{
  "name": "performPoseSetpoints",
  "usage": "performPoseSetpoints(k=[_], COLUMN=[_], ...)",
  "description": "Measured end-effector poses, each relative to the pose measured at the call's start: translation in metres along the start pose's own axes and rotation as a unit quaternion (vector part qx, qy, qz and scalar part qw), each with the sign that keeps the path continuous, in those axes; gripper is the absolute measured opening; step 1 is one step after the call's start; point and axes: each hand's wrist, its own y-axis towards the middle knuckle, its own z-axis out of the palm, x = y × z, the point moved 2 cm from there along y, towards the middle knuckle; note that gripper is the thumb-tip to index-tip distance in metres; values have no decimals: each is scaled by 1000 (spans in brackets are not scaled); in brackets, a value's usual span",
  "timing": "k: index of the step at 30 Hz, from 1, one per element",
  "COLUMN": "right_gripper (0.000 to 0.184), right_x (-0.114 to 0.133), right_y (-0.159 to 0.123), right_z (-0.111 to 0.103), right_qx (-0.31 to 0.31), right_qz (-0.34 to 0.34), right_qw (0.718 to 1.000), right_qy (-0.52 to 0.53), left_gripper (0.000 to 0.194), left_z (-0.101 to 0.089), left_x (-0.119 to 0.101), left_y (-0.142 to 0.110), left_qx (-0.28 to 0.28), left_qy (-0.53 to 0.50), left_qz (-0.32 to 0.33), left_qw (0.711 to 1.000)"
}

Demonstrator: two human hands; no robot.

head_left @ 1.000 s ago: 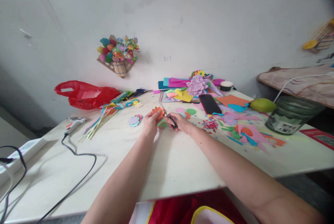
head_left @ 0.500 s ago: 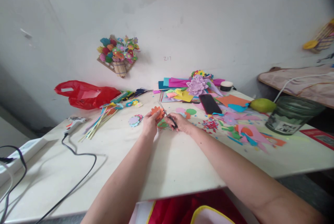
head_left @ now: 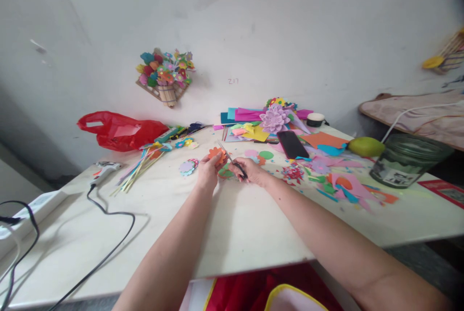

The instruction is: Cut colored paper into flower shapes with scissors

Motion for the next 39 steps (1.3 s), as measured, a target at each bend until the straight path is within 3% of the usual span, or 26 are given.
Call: performPoseSetpoints(k=[7,15,39], right_gripper=[40,45,36], right_x=[-14,-7,-6], right_y=[5,1,2], right_z=[-7,-7,-15], right_qx=[7,18,36], right_qz=[-10,-4,12], right_qw=[1000,999,997], right_qy=[-28,-28,-61], left_gripper=[24,28,20], left_z=[-1,1,-5], left_x=[-3,-6,-7], left_y=[1,-2,2], left_qx=[0,8,63], left_qy=[25,37,38], left_qz=[-3,-7,-38], left_qw=[1000,999,997])
